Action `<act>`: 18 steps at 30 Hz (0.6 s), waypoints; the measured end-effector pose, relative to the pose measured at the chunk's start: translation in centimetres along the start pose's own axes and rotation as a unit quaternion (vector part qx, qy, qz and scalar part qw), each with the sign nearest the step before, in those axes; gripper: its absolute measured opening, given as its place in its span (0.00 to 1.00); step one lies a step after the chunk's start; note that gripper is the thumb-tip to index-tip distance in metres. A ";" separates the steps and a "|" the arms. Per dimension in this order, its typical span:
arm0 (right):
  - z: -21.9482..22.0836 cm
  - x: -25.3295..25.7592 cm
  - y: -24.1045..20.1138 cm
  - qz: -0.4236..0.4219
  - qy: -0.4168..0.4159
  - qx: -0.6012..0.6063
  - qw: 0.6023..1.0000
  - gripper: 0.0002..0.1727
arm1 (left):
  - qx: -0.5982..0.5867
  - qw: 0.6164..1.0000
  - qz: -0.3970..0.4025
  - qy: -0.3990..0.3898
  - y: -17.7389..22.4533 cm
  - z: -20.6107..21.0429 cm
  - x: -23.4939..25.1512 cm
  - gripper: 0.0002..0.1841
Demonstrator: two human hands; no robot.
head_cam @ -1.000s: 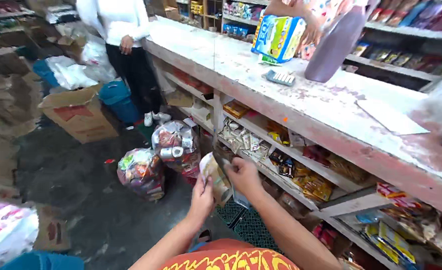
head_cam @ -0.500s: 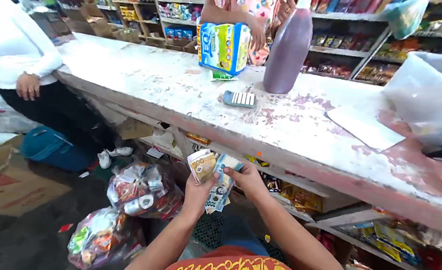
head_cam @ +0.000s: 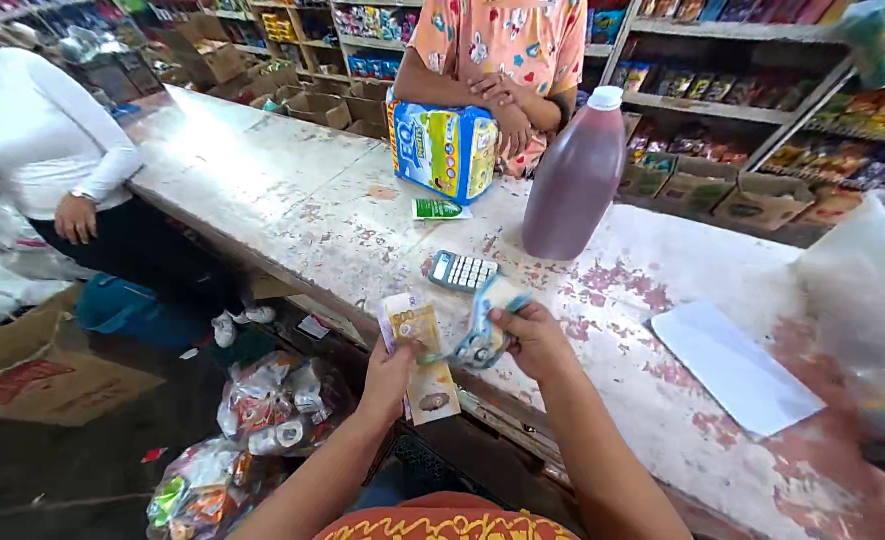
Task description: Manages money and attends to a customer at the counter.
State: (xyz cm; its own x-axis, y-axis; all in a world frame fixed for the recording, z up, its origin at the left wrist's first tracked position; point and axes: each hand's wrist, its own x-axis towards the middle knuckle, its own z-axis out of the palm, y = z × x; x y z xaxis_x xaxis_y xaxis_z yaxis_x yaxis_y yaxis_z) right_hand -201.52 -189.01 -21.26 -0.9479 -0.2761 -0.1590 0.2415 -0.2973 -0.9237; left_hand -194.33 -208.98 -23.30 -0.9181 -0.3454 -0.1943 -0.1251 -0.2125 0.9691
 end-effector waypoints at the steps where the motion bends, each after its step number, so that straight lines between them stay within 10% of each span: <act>1: 0.0 0.2 0.4 0.023 -0.031 -0.025 0.999 0.12 | 0.009 1.000 0.019 -0.014 0.1 0.5 0.8 0.22; 18: -5.8 6.0 -0.7 0.077 0.179 0.125 0.973 0.13 | -0.010 0.993 -0.056 -0.104 -0.7 6.9 13.7 0.21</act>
State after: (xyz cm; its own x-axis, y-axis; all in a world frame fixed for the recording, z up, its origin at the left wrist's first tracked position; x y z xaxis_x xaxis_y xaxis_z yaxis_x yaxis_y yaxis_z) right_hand -208.57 -185.20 -23.60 -0.8972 -0.0118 -0.4414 0.3869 -0.5028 -0.7730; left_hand -209.41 -207.22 -25.56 -0.9571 -0.1222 -0.2628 -0.2250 -0.2586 0.9394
